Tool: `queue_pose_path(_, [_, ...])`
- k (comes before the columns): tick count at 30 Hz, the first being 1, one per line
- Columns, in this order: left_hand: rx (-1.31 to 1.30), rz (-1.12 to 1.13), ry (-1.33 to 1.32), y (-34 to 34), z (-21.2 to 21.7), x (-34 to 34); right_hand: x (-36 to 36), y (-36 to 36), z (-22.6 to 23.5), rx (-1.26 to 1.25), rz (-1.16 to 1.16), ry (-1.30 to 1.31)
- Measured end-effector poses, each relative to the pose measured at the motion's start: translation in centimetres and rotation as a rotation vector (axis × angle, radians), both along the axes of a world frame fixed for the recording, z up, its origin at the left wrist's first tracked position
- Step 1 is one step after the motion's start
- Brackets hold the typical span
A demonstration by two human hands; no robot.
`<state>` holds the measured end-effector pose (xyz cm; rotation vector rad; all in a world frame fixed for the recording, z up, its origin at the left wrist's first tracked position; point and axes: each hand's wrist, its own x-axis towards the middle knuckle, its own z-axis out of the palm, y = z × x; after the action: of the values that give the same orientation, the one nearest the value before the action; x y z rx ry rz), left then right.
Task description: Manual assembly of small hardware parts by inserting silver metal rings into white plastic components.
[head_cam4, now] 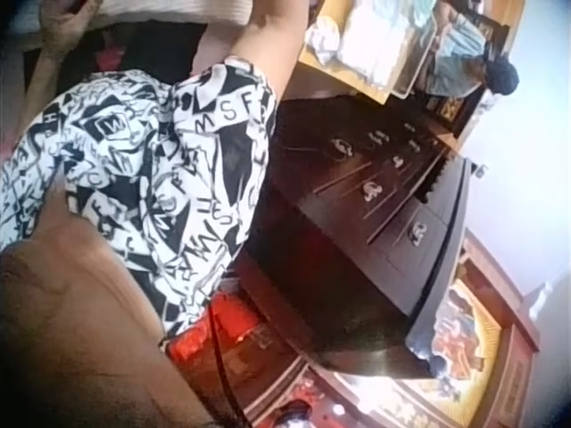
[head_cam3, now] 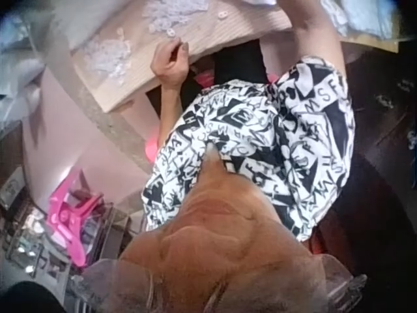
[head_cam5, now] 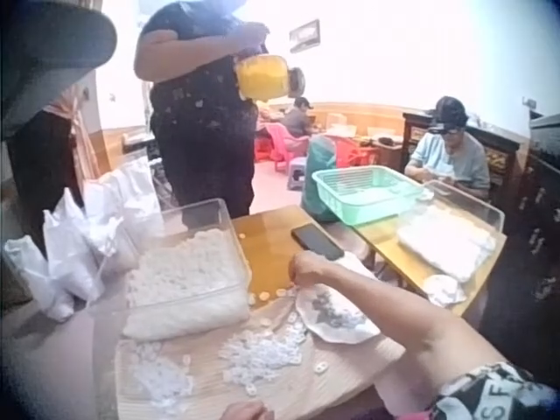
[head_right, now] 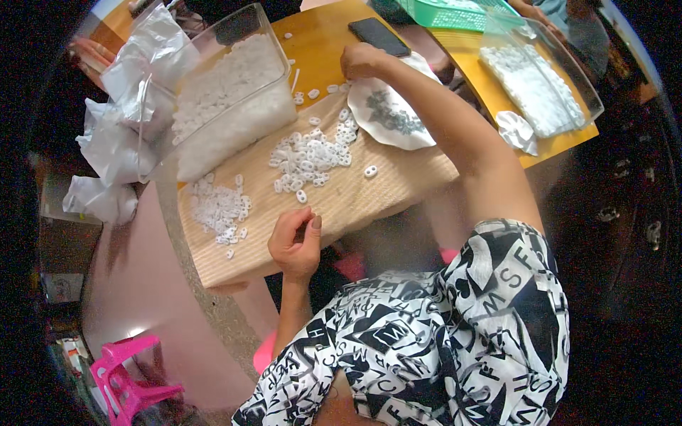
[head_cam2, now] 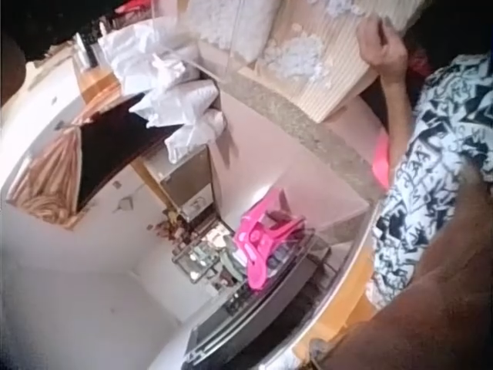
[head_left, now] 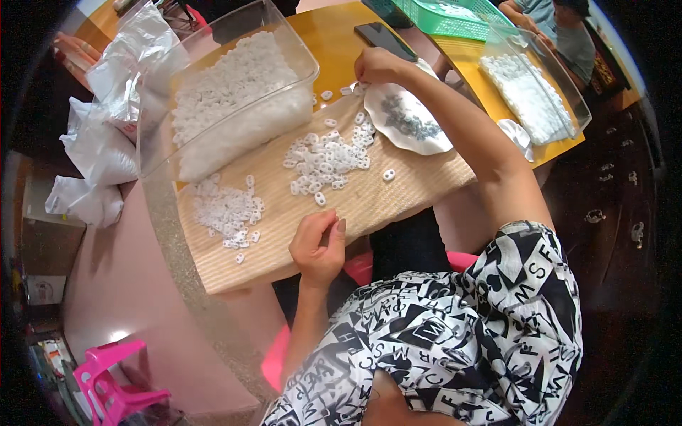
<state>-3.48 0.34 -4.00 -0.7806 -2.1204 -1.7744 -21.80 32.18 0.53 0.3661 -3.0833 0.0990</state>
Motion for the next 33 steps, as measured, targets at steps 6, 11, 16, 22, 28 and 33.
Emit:
queue_pose_path(6, [0.008, 0.000, -0.018, -0.1, -0.1, -0.3, -0.3, -0.7, -0.1, 0.006, -0.054, -0.075])
queue_pose_path(11, [0.043, -0.031, -0.033, -0.1, -0.2, -0.4, 0.1, -3.8, -0.1, 0.020, -0.099, 0.055])
queue_pose_path(16, [0.032, -0.020, -0.054, -0.4, -0.1, -0.2, 0.2, -8.1, 0.0, -0.029, -0.034, 0.000])
queue_pose_path(22, [0.046, -0.057, -0.031, 0.1, -0.5, -0.2, 1.2, -7.0, -0.7, -0.036, -0.046, 0.114])
queue_pose_path(28, [0.040, -0.053, -0.044, 0.0, -0.2, -0.1, 6.8, -7.3, 1.7, -0.302, -0.069, 0.261])
queue_pose_path(33, [0.134, 0.027, -0.161, 0.0, 2.0, 1.1, 11.1, -10.0, 6.3, -1.210, -0.112, -0.162])
